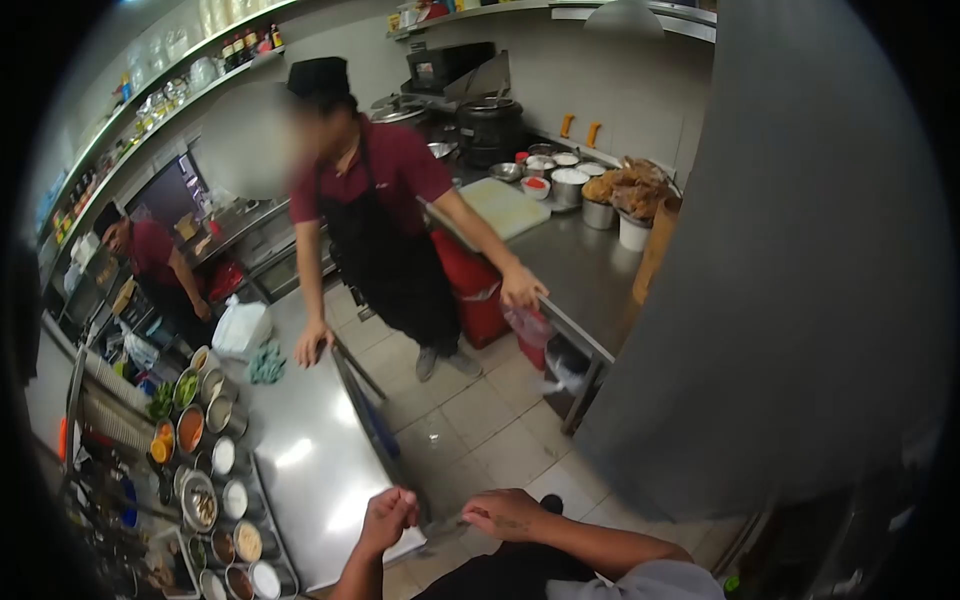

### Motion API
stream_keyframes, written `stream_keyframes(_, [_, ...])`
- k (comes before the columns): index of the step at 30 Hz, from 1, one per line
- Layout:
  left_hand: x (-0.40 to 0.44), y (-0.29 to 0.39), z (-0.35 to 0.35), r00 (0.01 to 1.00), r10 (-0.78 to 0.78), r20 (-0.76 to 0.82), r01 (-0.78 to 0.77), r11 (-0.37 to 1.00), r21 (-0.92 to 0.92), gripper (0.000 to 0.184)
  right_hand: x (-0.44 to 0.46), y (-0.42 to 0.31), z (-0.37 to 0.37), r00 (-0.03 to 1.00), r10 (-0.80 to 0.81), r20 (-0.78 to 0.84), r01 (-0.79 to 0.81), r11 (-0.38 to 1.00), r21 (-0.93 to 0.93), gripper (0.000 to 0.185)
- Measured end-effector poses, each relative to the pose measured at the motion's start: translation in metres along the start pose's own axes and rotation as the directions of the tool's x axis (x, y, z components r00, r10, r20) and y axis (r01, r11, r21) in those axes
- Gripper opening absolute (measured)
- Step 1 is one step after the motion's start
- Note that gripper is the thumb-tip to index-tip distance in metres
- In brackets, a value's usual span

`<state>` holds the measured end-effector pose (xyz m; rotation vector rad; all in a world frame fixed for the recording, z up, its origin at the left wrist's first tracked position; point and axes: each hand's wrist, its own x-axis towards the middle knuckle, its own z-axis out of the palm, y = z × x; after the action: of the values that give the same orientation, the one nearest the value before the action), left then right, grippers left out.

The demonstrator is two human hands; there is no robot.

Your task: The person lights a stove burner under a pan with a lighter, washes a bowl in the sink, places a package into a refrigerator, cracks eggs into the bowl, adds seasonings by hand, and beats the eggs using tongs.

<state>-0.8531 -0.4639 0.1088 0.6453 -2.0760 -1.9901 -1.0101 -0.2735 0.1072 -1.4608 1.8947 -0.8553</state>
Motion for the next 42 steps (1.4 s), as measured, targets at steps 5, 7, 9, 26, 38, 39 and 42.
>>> stream_keyframes(5, [0.173,0.06,0.061,0.99,0.106,0.094,-0.109,0.994,0.025,0.029,-0.005,0.091,-0.101,0.933,0.328,-0.146,-0.312,0.942,0.12,0.025])
stream_keyframes(7, [0.207,0.071,0.083,0.987,0.098,0.126,-0.1,0.995,0.007,0.027,0.002,0.132,-0.118,0.907,0.406,-0.114,-0.382,0.905,0.189,0.026])
stream_keyframes(9, [0.233,0.077,0.102,0.977,0.036,0.211,-0.019,0.996,-0.083,0.024,0.018,0.162,-0.133,0.887,0.402,-0.226,-0.353,0.907,0.228,0.027])
stream_keyframes(26, [0.42,-0.002,-0.013,0.925,-0.289,0.248,0.297,0.955,0.007,0.021,0.308,0.254,-0.301,0.654,0.484,-0.581,-0.402,0.873,0.275,0.024])
stream_keyframes(38, [0.589,0.011,-0.024,0.884,-0.434,0.176,0.425,0.901,0.089,0.021,0.595,0.429,-0.496,0.678,0.094,-0.729,-0.184,0.982,-0.044,0.011])
stream_keyframes(39, [0.6,0.008,-0.023,0.86,-0.484,0.159,0.472,0.875,0.109,0.021,0.626,0.457,-0.514,0.669,0.041,-0.743,-0.182,0.977,-0.109,0.01])
stream_keyframes(42, [0.631,0.019,-0.014,0.862,-0.494,0.112,0.466,0.86,0.209,0.023,0.697,0.503,-0.573,0.605,0.052,-0.795,-0.27,0.952,-0.142,0.015])
